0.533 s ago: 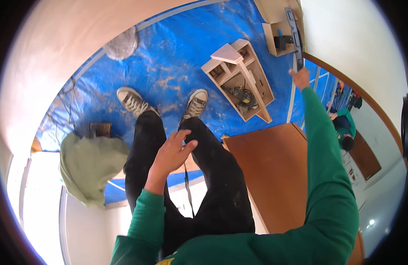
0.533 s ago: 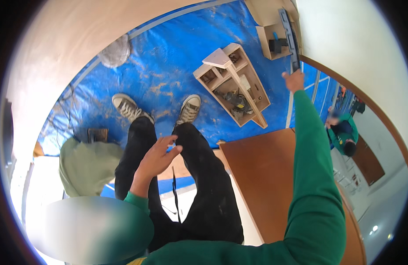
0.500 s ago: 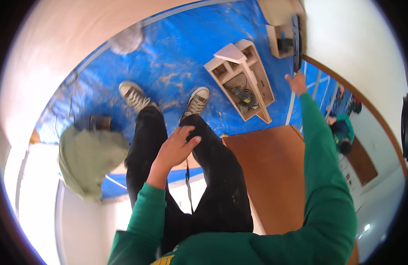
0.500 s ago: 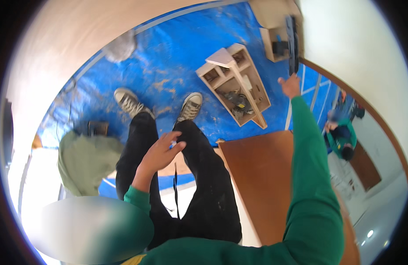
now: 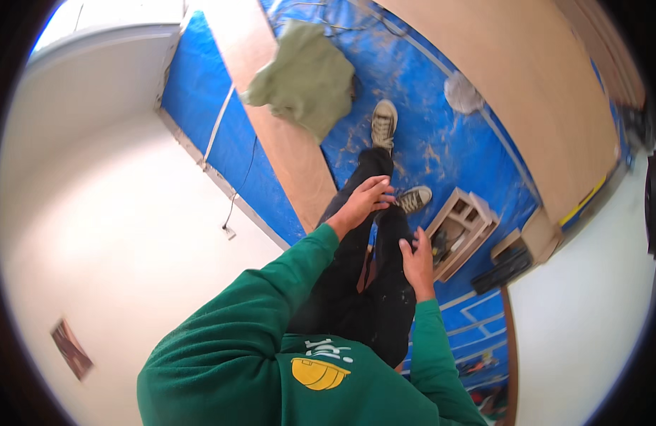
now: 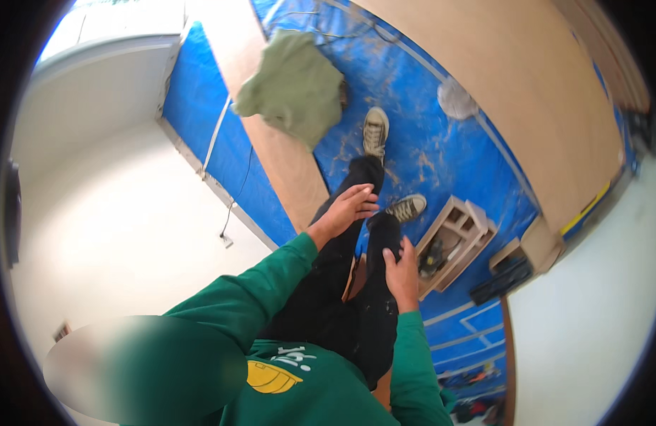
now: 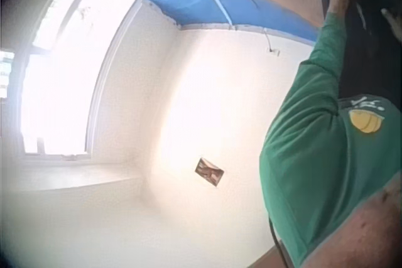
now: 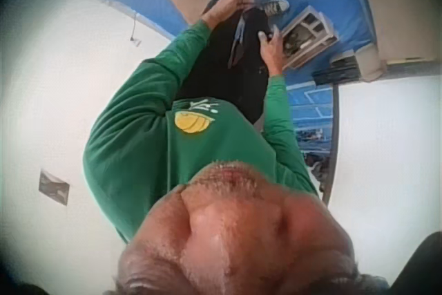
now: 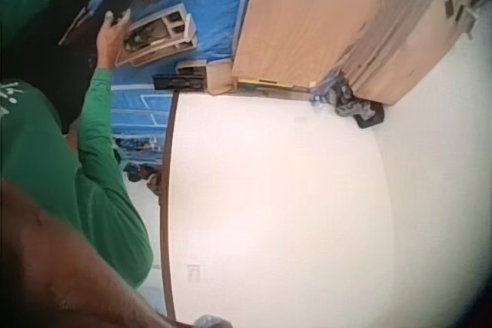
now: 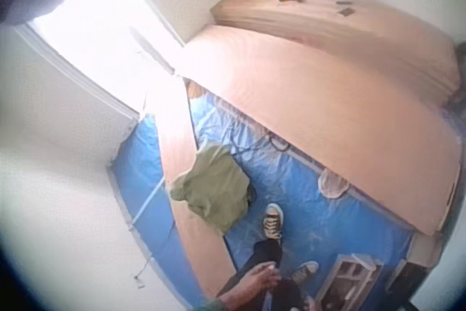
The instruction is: The person positions a large wooden panel against a wall, aligns it, and secures it using a cordless drill and screws. The person kneels on the floor during the process.
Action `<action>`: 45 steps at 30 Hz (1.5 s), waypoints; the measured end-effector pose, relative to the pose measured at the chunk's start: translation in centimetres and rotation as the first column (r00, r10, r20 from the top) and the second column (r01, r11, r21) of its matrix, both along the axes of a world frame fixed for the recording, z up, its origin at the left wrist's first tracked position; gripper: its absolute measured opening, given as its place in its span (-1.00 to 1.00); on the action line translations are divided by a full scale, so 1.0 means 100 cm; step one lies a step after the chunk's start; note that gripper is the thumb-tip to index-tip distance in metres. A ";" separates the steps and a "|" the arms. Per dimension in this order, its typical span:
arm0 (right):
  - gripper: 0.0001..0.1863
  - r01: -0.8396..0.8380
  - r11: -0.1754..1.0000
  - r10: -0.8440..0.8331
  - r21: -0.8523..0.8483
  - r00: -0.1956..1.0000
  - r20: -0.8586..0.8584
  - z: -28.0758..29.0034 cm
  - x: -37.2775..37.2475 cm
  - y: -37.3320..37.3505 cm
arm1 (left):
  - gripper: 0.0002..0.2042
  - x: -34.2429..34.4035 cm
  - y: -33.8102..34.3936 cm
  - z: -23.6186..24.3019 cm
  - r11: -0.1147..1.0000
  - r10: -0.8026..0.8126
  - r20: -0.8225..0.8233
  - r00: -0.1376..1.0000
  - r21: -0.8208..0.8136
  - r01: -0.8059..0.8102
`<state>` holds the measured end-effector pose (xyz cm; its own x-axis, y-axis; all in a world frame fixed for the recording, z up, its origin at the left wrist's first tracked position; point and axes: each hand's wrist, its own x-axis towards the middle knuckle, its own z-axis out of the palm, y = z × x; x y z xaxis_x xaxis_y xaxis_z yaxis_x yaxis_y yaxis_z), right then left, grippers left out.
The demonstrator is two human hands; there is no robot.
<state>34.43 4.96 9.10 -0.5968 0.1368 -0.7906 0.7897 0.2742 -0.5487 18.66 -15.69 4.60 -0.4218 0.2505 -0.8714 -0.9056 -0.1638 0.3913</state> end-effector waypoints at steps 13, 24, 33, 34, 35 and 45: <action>-0.44 -0.035 0.943 -0.182 0.331 0.778 0.602 0.040 0.056 0.195 | -0.49 0.237 -0.262 -0.012 0.762 0.521 0.246 0.818 -0.566 -0.315; -0.32 -0.395 0.895 0.355 0.208 0.912 0.203 0.045 -0.078 -0.034 | -0.19 0.225 -0.355 -0.122 0.632 0.291 0.171 0.941 -0.773 -0.055; -0.31 -0.702 0.624 0.684 0.343 0.703 0.196 0.002 -0.101 -0.102 | 0.00 0.150 -0.395 -0.328 0.550 0.162 0.038 0.986 -0.833 -0.058; -0.32 -0.684 0.643 0.653 0.344 0.724 0.222 0.001 -0.105 -0.099 | 0.01 0.146 -0.395 -0.339 0.568 0.219 0.056 0.974 -0.819 -0.080; -0.32 -0.703 0.630 0.675 0.331 0.706 0.213 0.000 -0.107 -0.096 | 0.02 0.145 -0.392 -0.347 0.570 0.302 0.067 0.951 -0.812 -0.124; -0.37 -0.760 0.587 0.731 0.279 0.645 0.220 -0.002 -0.119 -0.084 | -0.09 0.145 -0.410 -0.308 0.801 0.071 0.091 0.993 -0.598 -0.003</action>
<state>22.49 -3.46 8.91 -0.5480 -0.0815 -0.8325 0.2604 0.9291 -0.2624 33.13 -56.68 -26.16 -0.3192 -0.3468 -0.8820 -0.9442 0.0365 0.3273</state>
